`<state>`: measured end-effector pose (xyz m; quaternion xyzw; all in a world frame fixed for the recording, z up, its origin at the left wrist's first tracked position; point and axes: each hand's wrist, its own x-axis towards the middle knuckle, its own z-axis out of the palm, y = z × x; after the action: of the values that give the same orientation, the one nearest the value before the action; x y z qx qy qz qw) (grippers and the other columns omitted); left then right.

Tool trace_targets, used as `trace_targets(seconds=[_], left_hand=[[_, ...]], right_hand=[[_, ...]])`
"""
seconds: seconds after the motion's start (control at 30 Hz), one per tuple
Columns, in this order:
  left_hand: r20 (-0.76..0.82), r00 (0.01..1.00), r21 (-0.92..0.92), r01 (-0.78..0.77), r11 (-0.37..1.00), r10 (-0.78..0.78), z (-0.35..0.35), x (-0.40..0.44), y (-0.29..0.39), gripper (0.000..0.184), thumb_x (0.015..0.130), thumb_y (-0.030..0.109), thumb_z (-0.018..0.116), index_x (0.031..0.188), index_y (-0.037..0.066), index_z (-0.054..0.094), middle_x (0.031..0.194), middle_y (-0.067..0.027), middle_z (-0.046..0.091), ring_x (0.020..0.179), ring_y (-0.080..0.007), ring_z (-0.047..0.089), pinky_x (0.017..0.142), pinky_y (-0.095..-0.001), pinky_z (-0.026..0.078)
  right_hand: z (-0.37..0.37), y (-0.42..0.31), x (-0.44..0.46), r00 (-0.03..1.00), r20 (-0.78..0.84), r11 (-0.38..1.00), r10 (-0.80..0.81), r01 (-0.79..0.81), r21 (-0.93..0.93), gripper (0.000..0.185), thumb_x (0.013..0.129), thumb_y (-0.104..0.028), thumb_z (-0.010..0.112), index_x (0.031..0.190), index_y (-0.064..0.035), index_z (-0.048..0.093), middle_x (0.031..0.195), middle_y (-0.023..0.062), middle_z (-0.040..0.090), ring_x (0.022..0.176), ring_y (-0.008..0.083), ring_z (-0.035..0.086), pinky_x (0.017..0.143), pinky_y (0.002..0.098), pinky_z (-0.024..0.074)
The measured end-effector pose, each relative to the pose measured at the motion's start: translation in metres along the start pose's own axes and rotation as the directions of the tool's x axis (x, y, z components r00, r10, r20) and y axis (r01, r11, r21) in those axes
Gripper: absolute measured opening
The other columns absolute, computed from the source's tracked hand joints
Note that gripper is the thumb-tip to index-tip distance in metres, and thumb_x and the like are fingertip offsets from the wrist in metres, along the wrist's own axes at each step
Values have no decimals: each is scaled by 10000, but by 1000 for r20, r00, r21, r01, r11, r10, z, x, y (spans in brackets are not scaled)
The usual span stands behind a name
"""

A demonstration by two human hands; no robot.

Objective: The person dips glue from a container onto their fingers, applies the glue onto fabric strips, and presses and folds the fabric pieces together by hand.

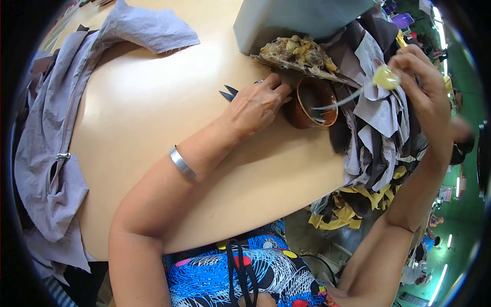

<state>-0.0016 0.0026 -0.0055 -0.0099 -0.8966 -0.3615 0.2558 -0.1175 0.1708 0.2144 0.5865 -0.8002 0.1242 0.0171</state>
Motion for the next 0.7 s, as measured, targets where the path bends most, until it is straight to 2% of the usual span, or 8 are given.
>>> trace_targets(seconds=[0.07,0.2,0.3,0.33,0.47,0.53,0.63,0.7], left_hand=[[-2,1000,-3,6,1000,-6,0,0,1,164,858,75,521,1013,27,544,900,-172,528,811,-373,560,672,-427,465],[-12,1000,-5,-15,1000,15,0,0,-1,153,864,79,520,1006,28,548,898,-168,530,799,-370,560,669,-429,464],[-16,1000,-5,-22,1000,22,1,0,-2,154,864,80,521,1005,28,549,892,-169,528,795,-368,558,670,-429,463],[-9,1000,-5,-12,1000,12,0,0,-1,154,863,81,522,1006,28,549,889,-169,528,795,-368,557,671,-429,463],[-37,998,-39,-55,998,53,1,0,-4,161,860,83,527,1009,25,546,877,-174,528,793,-367,558,669,-429,463],[-30,998,-44,-51,998,49,-1,0,-3,161,859,84,527,1007,23,546,882,-176,533,790,-369,560,668,-428,464],[-12,999,-27,-34,999,34,-1,0,-3,164,856,86,530,1006,22,547,894,-178,538,788,-368,562,669,-427,467],[-7,1000,-14,-26,1000,26,-1,1,-2,166,855,89,532,1006,22,547,899,-178,540,788,-366,564,671,-426,470]], right_hand=[[6,6,11,999,-46,973,14,-24,-229,99,861,-89,541,876,9,549,893,29,518,822,97,479,790,202,366],[6,39,33,916,-383,984,117,-55,169,179,886,-99,531,1001,11,611,909,37,605,867,117,573,804,220,428],[23,32,40,843,-525,981,-116,13,-195,194,868,-127,563,1012,-7,614,931,62,619,837,144,596,778,259,453],[31,33,44,875,-412,898,-254,55,-437,176,842,-106,563,986,-22,619,899,83,610,810,212,610,763,305,469],[90,32,46,967,-166,728,-192,27,-685,165,752,-76,570,902,-52,633,855,42,591,869,182,588,787,300,410],[103,28,41,979,-70,619,-190,65,-783,178,726,-70,565,886,-70,644,888,62,607,887,227,602,823,350,418],[103,21,41,938,-104,569,-331,111,-815,147,729,-79,561,854,-80,639,868,56,606,839,220,614,839,373,412],[105,14,45,958,-65,552,-281,106,-827,202,743,-57,522,919,-72,618,896,56,588,876,231,597,892,372,398]])
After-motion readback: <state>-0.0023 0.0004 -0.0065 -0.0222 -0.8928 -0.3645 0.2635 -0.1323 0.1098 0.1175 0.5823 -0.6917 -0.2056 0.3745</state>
